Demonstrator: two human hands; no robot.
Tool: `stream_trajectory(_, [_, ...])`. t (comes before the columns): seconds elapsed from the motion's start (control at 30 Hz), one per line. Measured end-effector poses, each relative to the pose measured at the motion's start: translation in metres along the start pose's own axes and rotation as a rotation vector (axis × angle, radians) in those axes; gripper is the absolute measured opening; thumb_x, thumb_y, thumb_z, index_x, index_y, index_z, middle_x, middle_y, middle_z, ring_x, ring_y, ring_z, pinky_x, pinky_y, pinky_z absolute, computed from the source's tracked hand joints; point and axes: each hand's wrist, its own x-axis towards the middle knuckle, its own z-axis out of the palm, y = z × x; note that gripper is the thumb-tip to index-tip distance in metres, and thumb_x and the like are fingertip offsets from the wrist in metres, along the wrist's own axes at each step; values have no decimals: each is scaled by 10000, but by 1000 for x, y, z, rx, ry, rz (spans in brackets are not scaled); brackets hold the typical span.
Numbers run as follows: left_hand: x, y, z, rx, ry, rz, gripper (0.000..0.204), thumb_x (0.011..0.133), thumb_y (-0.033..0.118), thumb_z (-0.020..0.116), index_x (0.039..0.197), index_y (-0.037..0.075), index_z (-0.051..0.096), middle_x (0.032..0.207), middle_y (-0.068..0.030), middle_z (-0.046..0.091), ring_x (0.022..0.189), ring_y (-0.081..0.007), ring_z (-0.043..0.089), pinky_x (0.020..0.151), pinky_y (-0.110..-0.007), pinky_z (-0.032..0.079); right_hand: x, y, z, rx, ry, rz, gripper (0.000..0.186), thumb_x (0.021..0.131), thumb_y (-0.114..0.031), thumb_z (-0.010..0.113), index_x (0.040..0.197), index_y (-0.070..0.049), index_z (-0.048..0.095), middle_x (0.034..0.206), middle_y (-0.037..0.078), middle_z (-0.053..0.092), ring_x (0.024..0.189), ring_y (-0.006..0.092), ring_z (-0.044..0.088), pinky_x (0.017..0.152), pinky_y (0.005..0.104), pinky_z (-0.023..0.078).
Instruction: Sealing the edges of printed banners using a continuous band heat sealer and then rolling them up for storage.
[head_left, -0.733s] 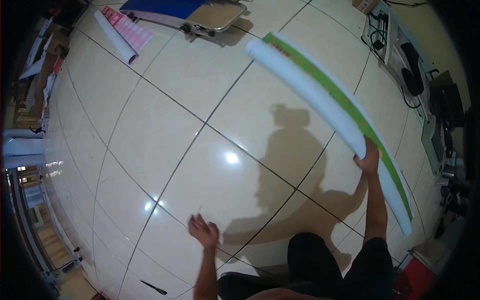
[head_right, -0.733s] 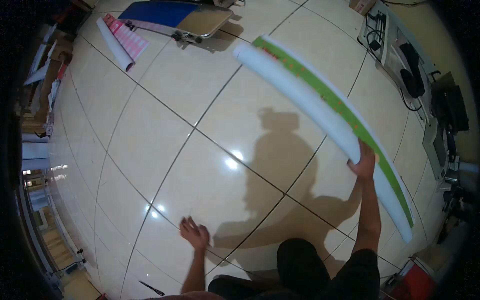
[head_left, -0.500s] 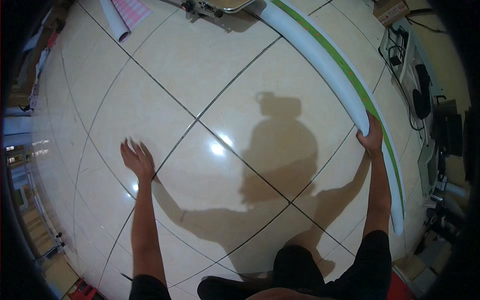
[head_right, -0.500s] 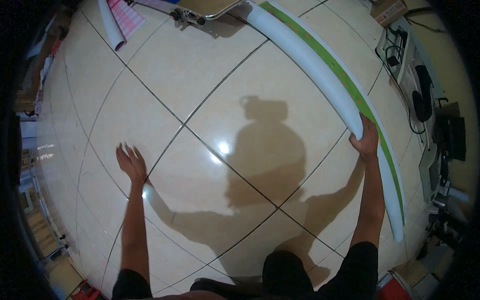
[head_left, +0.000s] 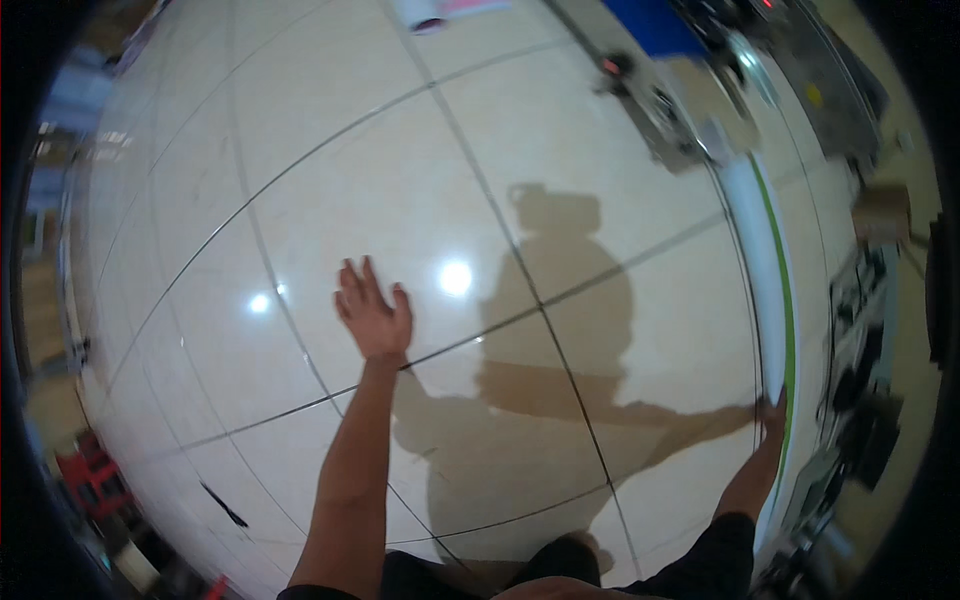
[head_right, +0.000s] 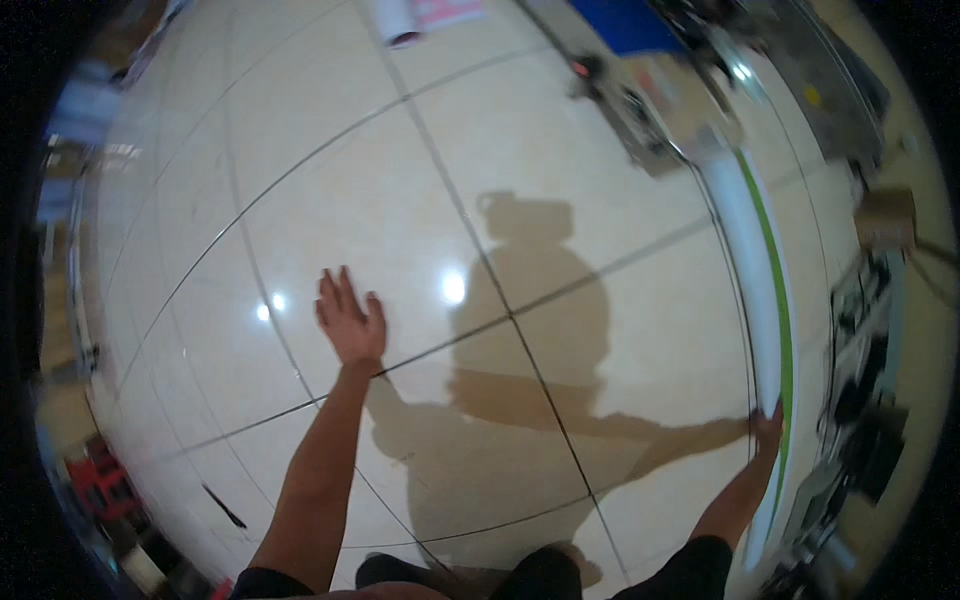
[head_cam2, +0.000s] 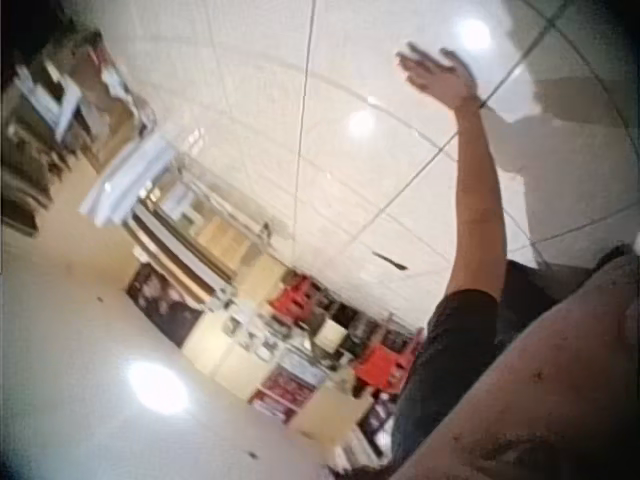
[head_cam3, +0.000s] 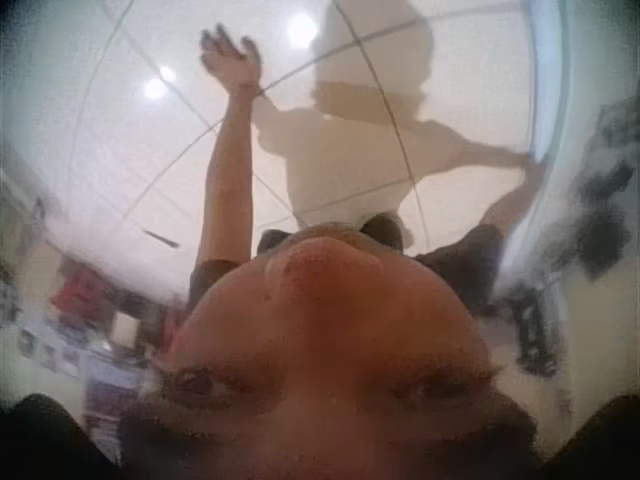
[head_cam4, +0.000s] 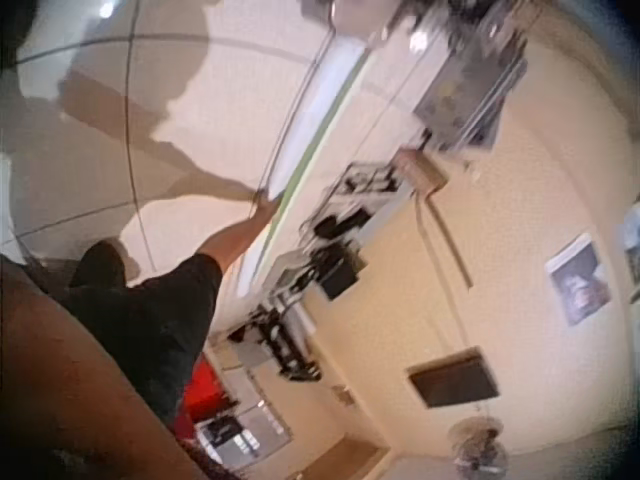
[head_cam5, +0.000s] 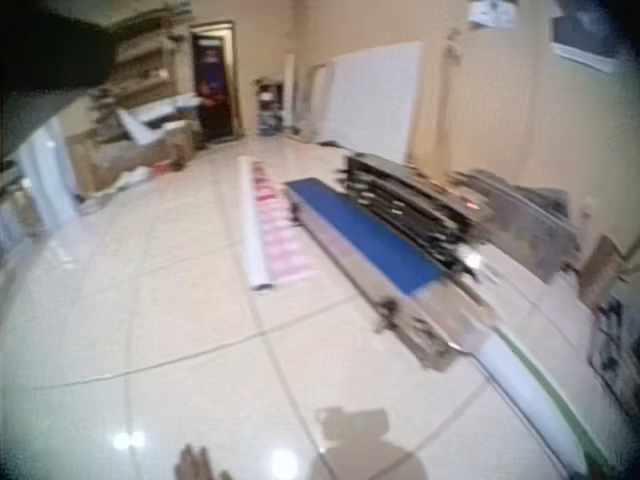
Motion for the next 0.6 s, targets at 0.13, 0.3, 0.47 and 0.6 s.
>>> stream_trajectory(0.13, [4, -1, -9, -20, 12, -35, 627, 888, 324, 504, 1446, 73, 367, 1527, -218, 269, 1417, -369, 242, 1138, -537, 142, 0, -43, 20, -474, -28, 599, 914, 801, -588, 588, 1458, -15, 312, 1426, 271, 404, 1204, 426, 523, 992, 569, 401])
stream_trajectory(0.3, [6, -20, -31, -29, -44, -52, 647, 892, 349, 489, 1455, 63, 347, 1530, -232, 250, 1417, -393, 229, 1136, -555, 124, -79, -288, 65, -151, 587, 432, 545, 908, -297, 506, 1372, -24, 421, 1361, 239, 460, 1260, 413, 433, 1004, 551, 377])
stream_trajectory(0.47, [12, -15, -36, -67, -155, -80, 665, 893, 367, 495, 1461, 62, 332, 1536, -233, 231, 1423, -389, 212, 1136, -555, 117, -151, -623, 62, 618, 77, -590, 667, 732, 29, 610, 1377, -29, 447, 1499, 221, 253, 1365, 404, 287, 1108, 507, 270])
stream_trajectory(0.6, [16, -12, -34, -115, -159, -82, 673, 890, 382, 495, 1464, 71, 333, 1536, -224, 232, 1425, -379, 212, 1139, -553, 115, -63, -893, 61, 548, 126, -935, 743, 764, -244, 691, 1424, -50, 408, 1554, 291, 104, 1383, 451, 274, 1044, 554, 318])
